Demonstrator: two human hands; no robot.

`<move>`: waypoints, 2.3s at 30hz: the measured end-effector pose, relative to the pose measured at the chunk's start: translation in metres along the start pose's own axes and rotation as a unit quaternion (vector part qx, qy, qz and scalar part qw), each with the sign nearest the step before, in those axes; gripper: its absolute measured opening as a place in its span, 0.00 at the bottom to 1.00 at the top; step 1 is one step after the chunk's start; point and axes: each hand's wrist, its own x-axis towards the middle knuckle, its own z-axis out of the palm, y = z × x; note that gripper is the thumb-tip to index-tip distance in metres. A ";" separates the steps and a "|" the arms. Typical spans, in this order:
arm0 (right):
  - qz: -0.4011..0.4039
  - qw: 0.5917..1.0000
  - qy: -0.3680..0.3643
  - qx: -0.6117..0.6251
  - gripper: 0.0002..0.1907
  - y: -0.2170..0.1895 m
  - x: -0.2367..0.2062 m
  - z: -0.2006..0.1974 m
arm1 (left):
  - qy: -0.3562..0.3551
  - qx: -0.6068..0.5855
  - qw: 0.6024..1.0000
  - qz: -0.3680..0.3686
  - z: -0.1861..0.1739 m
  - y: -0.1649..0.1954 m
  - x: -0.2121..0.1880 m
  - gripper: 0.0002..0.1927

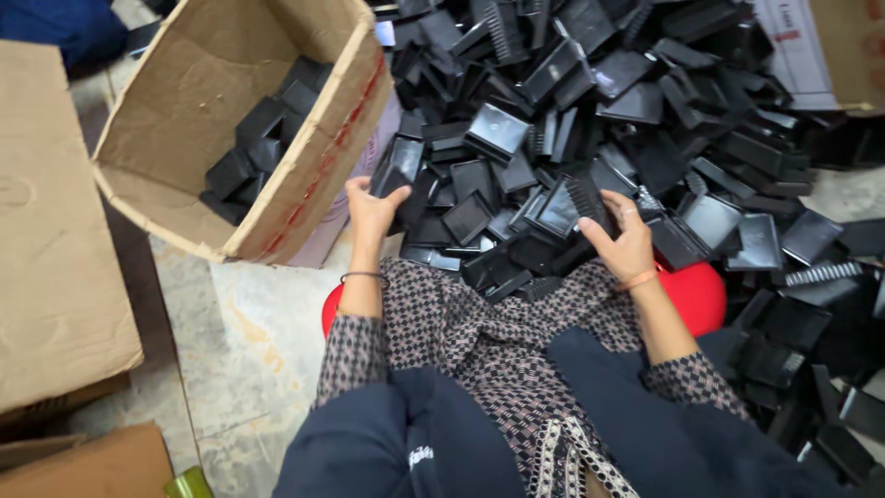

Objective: The person sits on a red stool and repeatedly picks up small black plastic components from a large pile on the floor. They inspect each piece by turning it over in their hands and then place it into a cardboard box to their left. The process continues with many identical parts.

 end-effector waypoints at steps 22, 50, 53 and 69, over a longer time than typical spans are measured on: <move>-0.114 0.914 0.168 -0.350 0.38 -0.057 -0.015 -0.046 | -0.267 -0.222 0.923 -0.166 0.171 0.024 -0.114 0.34; 0.037 0.995 -0.092 0.008 0.27 -0.034 -0.013 -0.004 | -0.336 -0.270 0.870 -0.239 0.085 0.029 -0.171 0.19; 0.055 0.979 -0.052 0.190 0.32 -0.051 -0.035 0.015 | -0.334 -0.293 0.867 -0.224 0.101 0.049 -0.171 0.19; -0.027 1.000 -0.012 0.002 0.33 -0.085 -0.088 0.037 | -0.278 -0.352 0.886 -0.120 0.121 0.080 -0.191 0.42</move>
